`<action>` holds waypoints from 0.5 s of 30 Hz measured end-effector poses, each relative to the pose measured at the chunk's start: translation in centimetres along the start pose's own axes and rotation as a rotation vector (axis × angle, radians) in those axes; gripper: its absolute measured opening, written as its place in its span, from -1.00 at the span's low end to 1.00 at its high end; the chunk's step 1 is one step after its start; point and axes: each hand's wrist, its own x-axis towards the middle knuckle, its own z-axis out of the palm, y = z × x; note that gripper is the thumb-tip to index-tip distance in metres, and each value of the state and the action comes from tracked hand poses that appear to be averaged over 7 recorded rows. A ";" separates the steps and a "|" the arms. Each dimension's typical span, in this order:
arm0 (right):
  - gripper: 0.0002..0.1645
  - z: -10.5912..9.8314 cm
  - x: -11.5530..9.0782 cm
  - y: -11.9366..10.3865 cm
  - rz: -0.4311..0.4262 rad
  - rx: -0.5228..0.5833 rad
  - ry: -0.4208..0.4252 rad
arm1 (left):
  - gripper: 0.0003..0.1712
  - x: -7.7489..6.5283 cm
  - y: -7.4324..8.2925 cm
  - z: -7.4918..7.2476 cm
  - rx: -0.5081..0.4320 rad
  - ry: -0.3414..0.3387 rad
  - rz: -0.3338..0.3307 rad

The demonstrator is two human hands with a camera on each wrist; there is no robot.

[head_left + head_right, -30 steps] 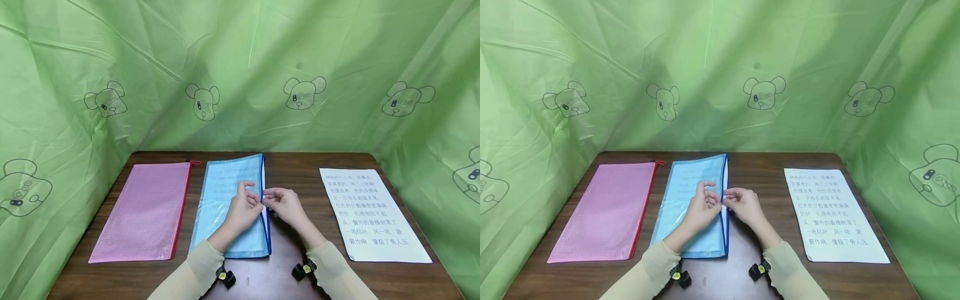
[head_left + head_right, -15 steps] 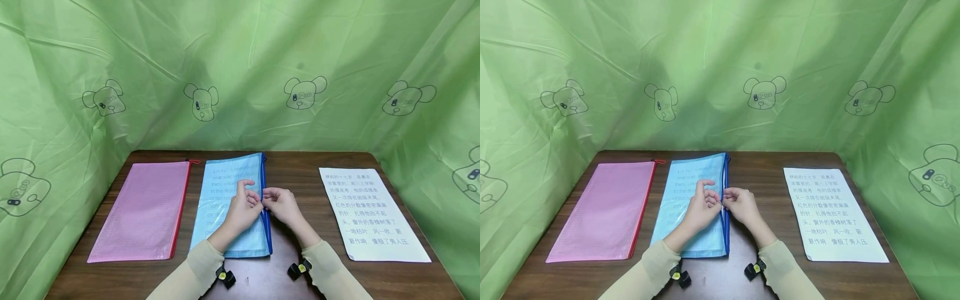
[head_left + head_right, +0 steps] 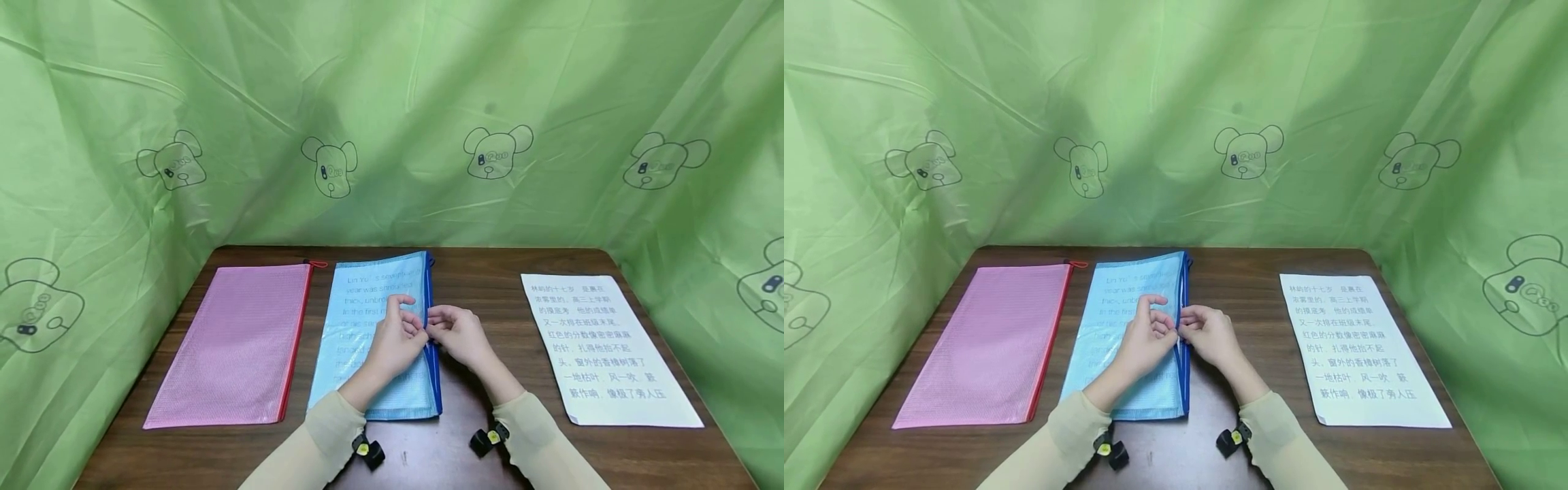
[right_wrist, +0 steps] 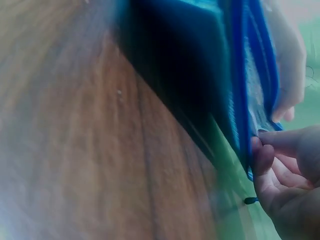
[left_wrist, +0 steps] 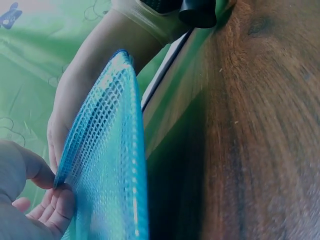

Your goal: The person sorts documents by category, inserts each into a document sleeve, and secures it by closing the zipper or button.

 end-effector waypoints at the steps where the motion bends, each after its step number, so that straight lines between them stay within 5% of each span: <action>1: -0.72 -0.2 0.0 0.0 0.002 0.003 -0.004 | -0.32 0.0 0.0 0.0 0.010 0.001 -0.005; 15: -0.63 -4.1 0.3 0.7 0.046 0.029 0.039 | -0.41 0.0 -0.8 0.0 0.217 -0.044 -0.147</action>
